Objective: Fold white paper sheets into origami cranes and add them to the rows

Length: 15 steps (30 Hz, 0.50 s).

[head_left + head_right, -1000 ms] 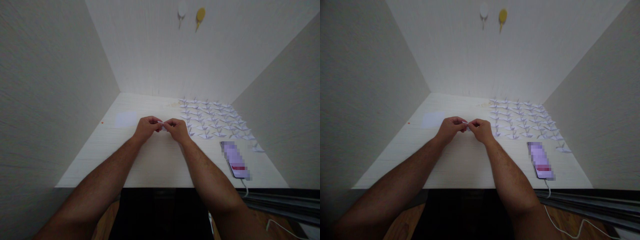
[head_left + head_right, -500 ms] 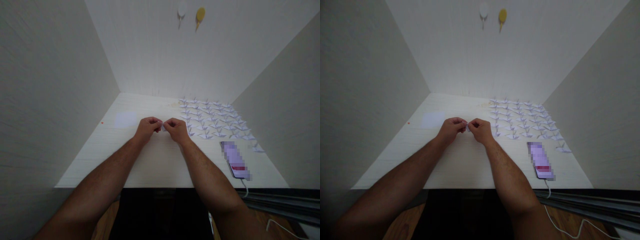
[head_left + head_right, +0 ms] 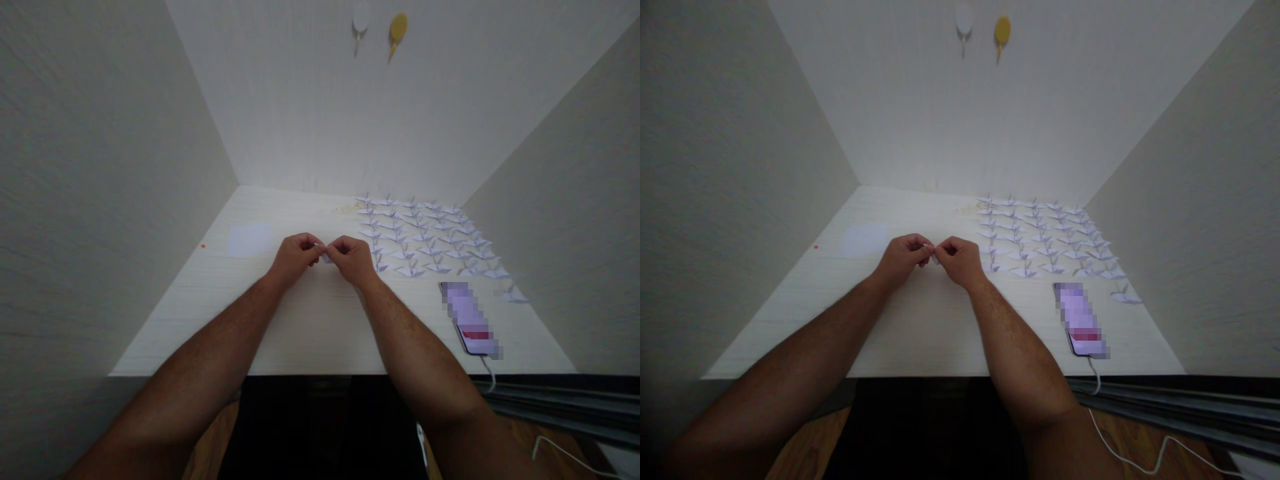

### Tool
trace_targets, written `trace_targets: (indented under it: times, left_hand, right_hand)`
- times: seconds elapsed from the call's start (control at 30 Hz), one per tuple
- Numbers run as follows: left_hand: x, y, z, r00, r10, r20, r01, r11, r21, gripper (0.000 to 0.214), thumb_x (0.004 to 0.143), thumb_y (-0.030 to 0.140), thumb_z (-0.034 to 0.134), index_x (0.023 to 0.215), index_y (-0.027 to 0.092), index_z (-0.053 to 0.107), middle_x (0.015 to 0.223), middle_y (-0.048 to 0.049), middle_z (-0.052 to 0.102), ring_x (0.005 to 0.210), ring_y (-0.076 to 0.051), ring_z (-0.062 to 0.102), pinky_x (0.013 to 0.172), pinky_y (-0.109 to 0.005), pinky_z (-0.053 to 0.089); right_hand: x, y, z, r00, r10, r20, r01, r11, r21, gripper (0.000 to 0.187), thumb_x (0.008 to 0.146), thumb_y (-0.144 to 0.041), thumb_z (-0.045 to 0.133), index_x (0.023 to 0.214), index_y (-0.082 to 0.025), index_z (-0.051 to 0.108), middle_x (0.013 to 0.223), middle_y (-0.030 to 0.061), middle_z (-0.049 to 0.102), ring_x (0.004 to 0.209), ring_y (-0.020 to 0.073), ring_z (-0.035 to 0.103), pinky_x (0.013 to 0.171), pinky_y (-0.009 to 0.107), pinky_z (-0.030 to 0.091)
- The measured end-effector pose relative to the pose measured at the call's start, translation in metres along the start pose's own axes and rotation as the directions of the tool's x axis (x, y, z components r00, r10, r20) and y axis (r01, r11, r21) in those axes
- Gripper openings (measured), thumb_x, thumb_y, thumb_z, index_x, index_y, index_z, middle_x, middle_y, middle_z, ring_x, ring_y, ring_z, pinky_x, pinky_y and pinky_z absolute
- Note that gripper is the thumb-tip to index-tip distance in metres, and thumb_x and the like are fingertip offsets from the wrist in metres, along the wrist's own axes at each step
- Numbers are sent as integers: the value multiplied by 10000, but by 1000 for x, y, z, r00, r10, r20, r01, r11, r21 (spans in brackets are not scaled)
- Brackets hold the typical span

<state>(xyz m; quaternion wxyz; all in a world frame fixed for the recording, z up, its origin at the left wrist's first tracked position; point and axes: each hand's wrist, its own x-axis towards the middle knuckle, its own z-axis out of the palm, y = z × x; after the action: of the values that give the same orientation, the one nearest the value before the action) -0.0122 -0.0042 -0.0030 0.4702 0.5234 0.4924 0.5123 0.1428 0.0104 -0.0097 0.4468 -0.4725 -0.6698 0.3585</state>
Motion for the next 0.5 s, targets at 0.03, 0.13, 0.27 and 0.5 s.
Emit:
trace_targets:
  times: [0.03, 0.13, 0.27, 0.5]
  left_hand:
    - [0, -1, 0, 1000, 4, -9, -4, 1000, 17, 148, 652, 267, 725, 684, 152, 639, 511, 22, 551, 469, -81, 469, 478, -221, 352]
    - [2, -4, 1, 999, 14, -51, -13, 1000, 17, 115, 633, 236, 709, 645, 157, 627, 487, 35, 521, 453, -69, 426, 463, -217, 313]
    - [5, -8, 1, 993, 10, -119, -12, 1000, -20, 120, 607, 223, 709, 623, 160, 608, 465, 49, 493, 424, -57, 367, 430, -217, 250]
    - [7, -6, 0, 988, -73, -135, 64, 996, -69, 157, 614, 247, 710, 628, 165, 577, 442, 47, 490, 401, -67, 385, 413, -220, 256]
  right_hand:
    - [0, 0, 1, 1000, -11, 6, 11, 1000, -9, 196, 743, -340, 643, 650, -167, 637, 587, -7, 622, 543, 101, 516, 525, 224, 388]
    - [0, 0, 1, 999, -43, 22, 44, 998, -39, 198, 753, -331, 640, 648, -164, 639, 586, -6, 622, 540, 96, 511, 536, 225, 389]
    - [4, 2, -1, 999, -15, 49, 15, 1000, -1, 210, 743, -351, 666, 669, -155, 661, 605, 8, 639, 555, 103, 532, 533, 227, 393]
    - [8, 4, -4, 995, 97, 40, -99, 992, 72, 146, 726, -286, 633, 669, -152, 651, 578, 8, 634, 538, 113, 562, 518, 224, 419]
